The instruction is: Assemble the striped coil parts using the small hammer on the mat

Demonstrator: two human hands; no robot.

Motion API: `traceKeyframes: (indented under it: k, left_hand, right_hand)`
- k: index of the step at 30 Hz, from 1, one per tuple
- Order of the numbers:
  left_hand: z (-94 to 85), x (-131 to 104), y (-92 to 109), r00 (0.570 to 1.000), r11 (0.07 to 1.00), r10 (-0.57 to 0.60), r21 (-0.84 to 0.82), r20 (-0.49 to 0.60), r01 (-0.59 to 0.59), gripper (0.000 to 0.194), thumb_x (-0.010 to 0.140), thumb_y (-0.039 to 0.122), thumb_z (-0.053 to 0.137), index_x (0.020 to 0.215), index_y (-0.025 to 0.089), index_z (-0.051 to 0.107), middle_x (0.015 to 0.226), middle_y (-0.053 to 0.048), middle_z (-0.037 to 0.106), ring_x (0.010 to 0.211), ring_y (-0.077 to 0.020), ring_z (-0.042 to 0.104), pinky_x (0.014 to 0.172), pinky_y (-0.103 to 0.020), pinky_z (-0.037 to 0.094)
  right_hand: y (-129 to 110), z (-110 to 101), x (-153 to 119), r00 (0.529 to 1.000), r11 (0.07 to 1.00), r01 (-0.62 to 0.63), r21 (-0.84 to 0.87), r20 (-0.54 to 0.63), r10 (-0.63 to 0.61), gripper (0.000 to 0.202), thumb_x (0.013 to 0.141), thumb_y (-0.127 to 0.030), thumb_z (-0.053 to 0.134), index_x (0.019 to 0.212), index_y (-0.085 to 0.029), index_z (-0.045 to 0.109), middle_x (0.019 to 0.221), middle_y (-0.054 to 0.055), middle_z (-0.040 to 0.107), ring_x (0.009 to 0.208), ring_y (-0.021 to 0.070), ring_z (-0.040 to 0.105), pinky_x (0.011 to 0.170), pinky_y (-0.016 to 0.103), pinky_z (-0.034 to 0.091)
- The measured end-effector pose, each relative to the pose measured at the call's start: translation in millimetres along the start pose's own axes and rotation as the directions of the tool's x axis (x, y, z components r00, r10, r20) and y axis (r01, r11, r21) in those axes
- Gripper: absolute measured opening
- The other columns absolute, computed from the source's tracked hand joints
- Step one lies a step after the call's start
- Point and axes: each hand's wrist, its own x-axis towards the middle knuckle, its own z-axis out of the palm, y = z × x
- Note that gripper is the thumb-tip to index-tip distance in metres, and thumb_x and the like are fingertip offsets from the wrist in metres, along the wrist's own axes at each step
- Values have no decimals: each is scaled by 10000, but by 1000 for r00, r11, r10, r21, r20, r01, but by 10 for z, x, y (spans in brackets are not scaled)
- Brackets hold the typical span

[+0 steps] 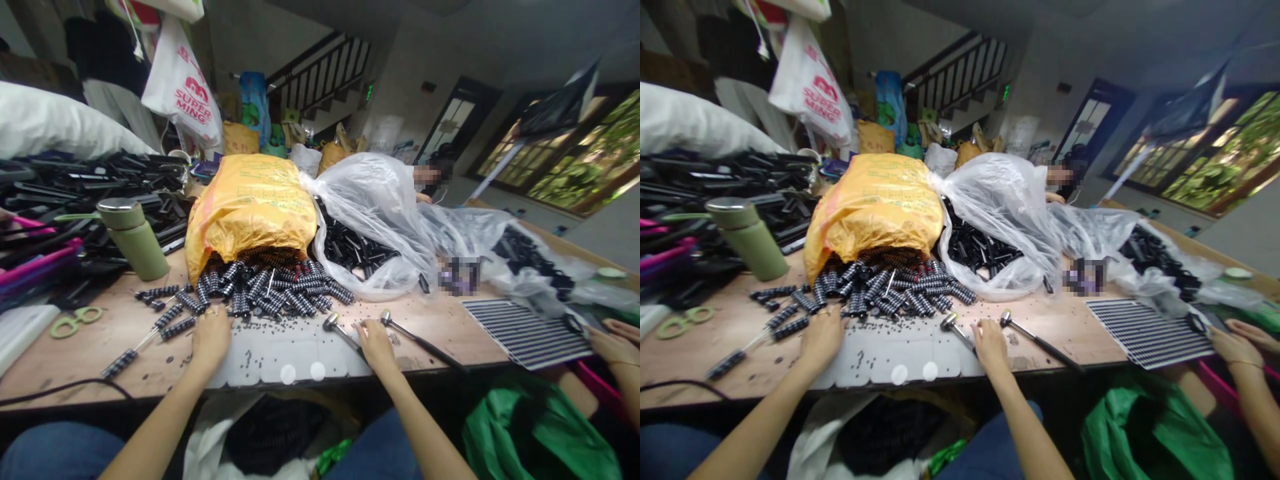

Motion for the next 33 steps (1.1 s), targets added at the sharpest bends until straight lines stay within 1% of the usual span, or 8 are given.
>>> traceKeyframes:
  k: [4, 8, 11, 15, 21, 25, 29, 33]
  left_hand:
    - [124, -18, 0, 993, 953, 38, -294, -112, -69, 416, 852, 253, 294, 1187, 73, 463, 988, -186, 565, 815, -260, 572, 686, -374, 443]
    - [43, -135, 243, 998, 577, -47, -815, 33, 54, 429, 816, 365, 396, 1167, 140, 495, 693, -43, 589, 609, -187, 573, 565, -302, 474]
    - [-66, -203, 394, 961, 232, -65, -932, 270, 278, 486, 767, 420, 470, 1153, 127, 496, 579, 20, 517, 436, -121, 489, 402, -238, 415]
    - [-177, -249, 555, 936, 56, -44, -935, 349, 351, 471, 683, 420, 565, 1053, 132, 527, 629, 38, 508, 382, -63, 436, 325, -179, 328]
    - [-291, -215, 1046, 921, -25, 116, -926, 373, 378, 402, 616, 433, 621, 866, 121, 568, 503, 63, 481, 336, -48, 374, 304, -158, 267]
    - [-332, -241, 1257, 888, -21, 228, -909, 400, 415, 303, 590, 383, 651, 712, 120, 564, 394, 84, 411, 320, -43, 324, 322, -161, 249]
    - [-267, -286, 1228, 939, 89, 169, -953, 301, 290, 243, 625, 351, 620, 700, 123, 585, 406, 73, 424, 349, -59, 346, 354, -178, 265]
    - [-74, -267, 1092, 988, 315, 128, -948, 84, 40, 214, 696, 349, 558, 695, 139, 602, 528, 13, 547, 475, -114, 470, 466, -219, 365]
  right_hand:
    - [39, -46, 853, 997, 996, -61, 60, -51, 64, 247, 889, -159, 319, 995, -111, 536, 1048, 143, 566, 1042, 209, 464, 875, 308, 312]
    - [41, -110, 1470, 989, 977, -151, 151, 24, 149, 186, 872, -203, 445, 985, -111, 561, 1052, 114, 567, 1013, 199, 503, 884, 356, 359]
    - [27, -153, 1594, 978, 945, -206, 252, 73, 194, 253, 846, -319, 516, 1014, -134, 553, 1072, 68, 559, 969, 187, 539, 854, 406, 418]
    - [-70, -186, 1311, 974, 867, -228, 442, 118, 196, 229, 833, -295, 516, 921, -104, 604, 1003, 121, 612, 977, 205, 550, 850, 339, 405]
    - [-602, 0, 179, 955, 647, -224, 729, 298, -5, 335, 785, -420, 503, 941, -143, 608, 910, 74, 659, 794, 162, 612, 655, 257, 459]
    - [-852, 74, -236, 920, 247, -319, 915, 362, -152, 514, 584, -413, 720, 1003, -166, 554, 928, 79, 639, 821, 185, 601, 666, 282, 458]
    - [-887, 4, -179, 964, 368, -231, 901, 262, -36, 655, 640, -457, 670, 1195, -233, 403, 1166, 97, 520, 951, 211, 566, 744, 350, 474]
    - [-851, 12, -164, 990, 717, 143, 683, -92, -109, 626, 669, -411, 660, 1211, -220, 413, 1256, 108, 433, 1140, 261, 423, 936, 434, 374]
